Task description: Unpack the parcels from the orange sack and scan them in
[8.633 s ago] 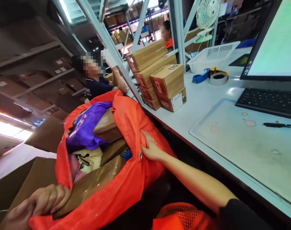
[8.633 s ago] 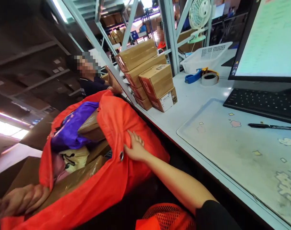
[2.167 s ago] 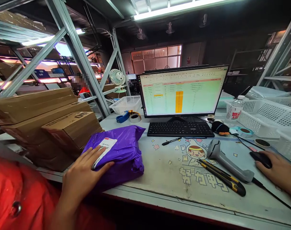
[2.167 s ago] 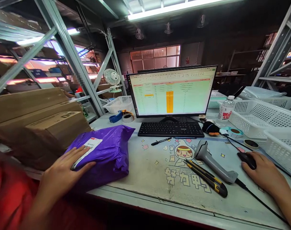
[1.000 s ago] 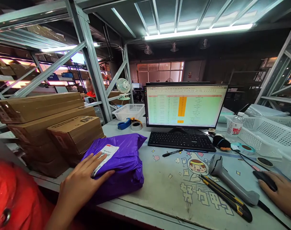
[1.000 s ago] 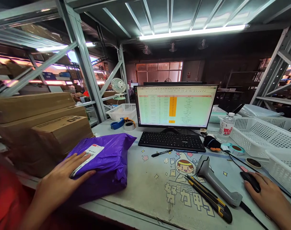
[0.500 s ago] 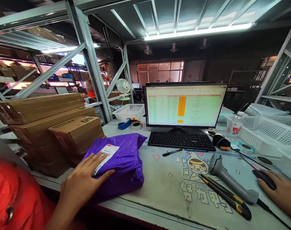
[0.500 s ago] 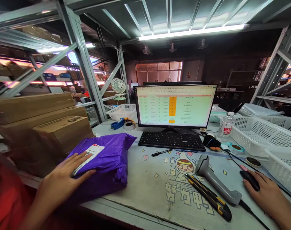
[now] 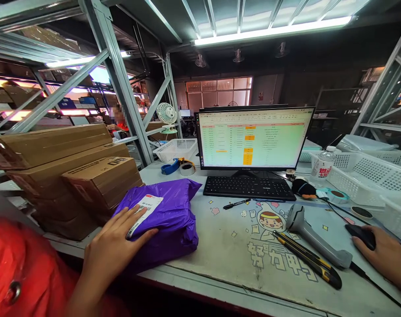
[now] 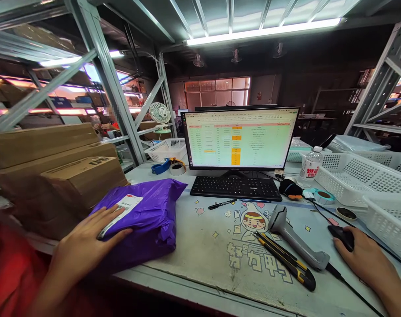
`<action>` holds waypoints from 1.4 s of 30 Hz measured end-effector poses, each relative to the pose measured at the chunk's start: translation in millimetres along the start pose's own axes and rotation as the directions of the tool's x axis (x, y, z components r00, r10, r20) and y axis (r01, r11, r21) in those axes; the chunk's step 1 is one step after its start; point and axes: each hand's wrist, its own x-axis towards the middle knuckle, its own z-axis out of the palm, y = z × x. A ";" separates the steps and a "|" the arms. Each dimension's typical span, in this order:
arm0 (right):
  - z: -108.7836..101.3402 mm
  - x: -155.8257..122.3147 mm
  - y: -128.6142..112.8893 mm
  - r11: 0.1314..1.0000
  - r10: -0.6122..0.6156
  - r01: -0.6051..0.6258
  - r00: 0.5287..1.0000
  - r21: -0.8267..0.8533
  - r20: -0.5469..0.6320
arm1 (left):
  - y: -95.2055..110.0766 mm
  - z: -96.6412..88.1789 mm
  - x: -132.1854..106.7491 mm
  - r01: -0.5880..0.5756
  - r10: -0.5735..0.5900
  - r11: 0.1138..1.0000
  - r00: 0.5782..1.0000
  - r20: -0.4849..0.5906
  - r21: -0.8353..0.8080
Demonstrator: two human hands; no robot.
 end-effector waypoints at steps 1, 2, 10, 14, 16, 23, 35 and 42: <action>-1.4 -0.5 -0.8 1.000 0.012 -0.012 1.000 -0.001 0.017 | 0.5 -0.3 -0.1 0.002 -0.002 1.000 1.000 0.004 0.001; -2.5 -0.9 -1.3 1.000 0.012 -0.012 0.999 0.003 0.040 | 0.9 -0.7 -0.2 0.002 -0.002 1.000 1.000 0.006 -0.002; -0.9 -1.2 1.1 0.999 0.049 -0.049 0.997 0.008 0.065 | 1.6 -2.1 -0.9 0.011 -0.012 1.000 1.000 -0.001 -0.021; 0.2 -2.9 2.3 1.000 -0.002 0.001 0.999 0.020 0.035 | 2.0 -1.6 -0.4 0.011 -0.011 1.000 1.000 0.003 -0.009; -0.4 -3.8 2.3 0.999 -0.025 0.024 0.999 0.030 0.028 | 2.2 -1.7 -0.3 0.014 -0.014 1.000 1.000 0.004 -0.004; -3.7 -6.0 -0.7 0.997 -0.066 0.066 0.998 0.044 0.012 | 1.4 -0.8 -0.5 0.001 -0.001 1.000 1.000 -0.004 -0.004; -1.3 -10.7 -3.5 0.997 0.009 -0.011 1.000 -0.073 -0.021 | -1.1 -2.0 1.5 0.010 -0.009 1.000 0.999 0.048 -0.007; -6.9 -14.1 -15.0 0.992 0.039 -0.044 0.998 -0.116 -0.039 | -6.1 0.4 4.7 -0.013 0.013 1.000 0.999 0.029 -0.009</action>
